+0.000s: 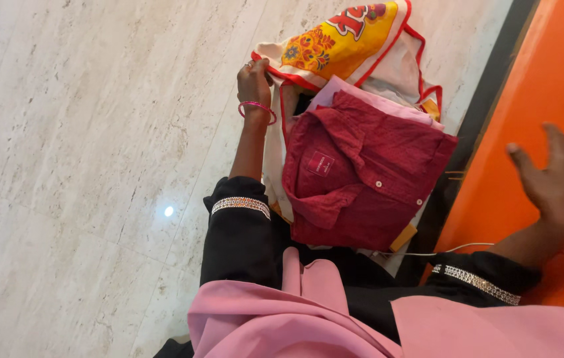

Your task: The person folds a red shirt and a white striped shirt by hand and places the folded red shirt into a bag.

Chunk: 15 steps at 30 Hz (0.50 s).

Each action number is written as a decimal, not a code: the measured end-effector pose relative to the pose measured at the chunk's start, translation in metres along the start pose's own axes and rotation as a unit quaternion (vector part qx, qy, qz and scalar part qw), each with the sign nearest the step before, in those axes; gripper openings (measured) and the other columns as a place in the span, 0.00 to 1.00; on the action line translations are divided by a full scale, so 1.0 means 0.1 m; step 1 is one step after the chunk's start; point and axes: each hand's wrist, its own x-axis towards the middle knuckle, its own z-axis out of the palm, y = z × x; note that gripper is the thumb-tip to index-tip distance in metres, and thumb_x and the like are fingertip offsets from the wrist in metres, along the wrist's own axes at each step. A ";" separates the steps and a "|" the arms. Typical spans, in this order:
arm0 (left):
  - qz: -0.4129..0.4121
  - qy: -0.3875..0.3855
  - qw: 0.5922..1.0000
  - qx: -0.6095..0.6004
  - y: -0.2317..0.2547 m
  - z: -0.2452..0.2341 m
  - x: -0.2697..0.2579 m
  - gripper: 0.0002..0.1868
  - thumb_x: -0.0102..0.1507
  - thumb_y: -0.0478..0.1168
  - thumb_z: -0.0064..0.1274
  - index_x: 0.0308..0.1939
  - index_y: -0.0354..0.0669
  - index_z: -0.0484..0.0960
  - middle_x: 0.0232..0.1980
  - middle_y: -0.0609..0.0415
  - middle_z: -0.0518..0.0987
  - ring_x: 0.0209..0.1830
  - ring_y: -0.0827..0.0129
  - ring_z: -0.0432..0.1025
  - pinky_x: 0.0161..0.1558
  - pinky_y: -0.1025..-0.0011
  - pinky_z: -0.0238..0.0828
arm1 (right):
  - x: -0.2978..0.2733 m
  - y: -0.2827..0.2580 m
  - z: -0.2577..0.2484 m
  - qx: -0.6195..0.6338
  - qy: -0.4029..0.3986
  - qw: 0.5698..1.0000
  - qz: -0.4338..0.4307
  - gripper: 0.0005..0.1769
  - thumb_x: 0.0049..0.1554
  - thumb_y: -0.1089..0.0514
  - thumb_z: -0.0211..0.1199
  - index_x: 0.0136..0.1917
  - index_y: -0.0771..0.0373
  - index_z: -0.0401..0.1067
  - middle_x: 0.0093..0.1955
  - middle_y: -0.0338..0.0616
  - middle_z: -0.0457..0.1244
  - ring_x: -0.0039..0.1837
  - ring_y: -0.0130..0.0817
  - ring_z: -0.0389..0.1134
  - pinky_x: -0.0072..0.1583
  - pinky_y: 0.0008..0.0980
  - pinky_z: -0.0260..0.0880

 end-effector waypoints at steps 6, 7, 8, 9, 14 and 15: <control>-0.111 -0.167 0.856 -0.476 0.25 -0.05 -0.17 0.17 0.60 0.39 0.44 0.49 0.32 0.77 0.51 0.43 0.80 0.52 0.57 0.75 0.60 0.60 0.69 | 0.52 0.69 1.33 0.326 -0.041 0.939 0.106 0.31 0.69 0.40 0.60 0.76 0.62 0.67 0.65 0.48 0.67 0.57 0.36 0.69 0.52 0.37 0.72; -0.137 -0.189 0.838 -0.494 0.35 -0.11 -0.26 0.21 0.59 0.40 0.42 0.51 0.30 0.77 0.53 0.41 0.80 0.53 0.55 0.75 0.61 0.60 0.69 | 0.60 0.80 1.66 0.168 -0.044 0.983 0.051 0.33 0.68 0.41 0.63 0.75 0.68 0.67 0.66 0.60 0.65 0.61 0.48 0.69 0.61 0.46 0.68; -0.130 -0.188 0.846 -0.481 0.43 -0.19 -0.31 0.21 0.60 0.40 0.44 0.53 0.31 0.76 0.55 0.42 0.80 0.55 0.55 0.75 0.63 0.59 0.69 | 0.61 0.89 1.97 0.177 0.012 0.984 -0.021 0.32 0.64 0.46 0.65 0.72 0.71 0.68 0.66 0.63 0.65 0.65 0.52 0.68 0.63 0.46 0.67; -0.120 -0.185 0.854 -0.472 0.51 -0.30 -0.35 0.21 0.61 0.40 0.45 0.55 0.31 0.75 0.57 0.43 0.79 0.57 0.56 0.74 0.64 0.59 0.68 | 0.56 0.99 2.18 0.212 -0.020 0.977 0.021 0.33 0.60 0.46 0.67 0.72 0.68 0.69 0.65 0.59 0.66 0.65 0.49 0.68 0.63 0.45 0.67; -0.060 -0.132 0.960 -0.240 0.55 -0.40 -0.50 0.34 0.62 0.55 0.55 0.66 0.36 0.71 0.69 0.41 0.68 0.67 0.55 0.68 0.66 0.58 0.69 | 0.32 0.89 2.73 0.479 -0.165 0.850 0.143 0.33 0.69 0.44 0.57 0.78 0.66 0.66 0.66 0.68 0.64 0.65 0.70 0.54 0.58 0.58 0.50; -0.024 -0.067 0.990 -0.124 0.55 -0.37 -0.56 0.38 0.62 0.57 0.56 0.68 0.37 0.67 0.71 0.41 0.64 0.70 0.53 0.63 0.68 0.53 0.62 | 0.33 0.83 2.76 0.484 -0.156 0.855 0.100 0.33 0.68 0.44 0.57 0.79 0.65 0.63 0.68 0.65 0.61 0.66 0.66 0.54 0.59 0.56 0.52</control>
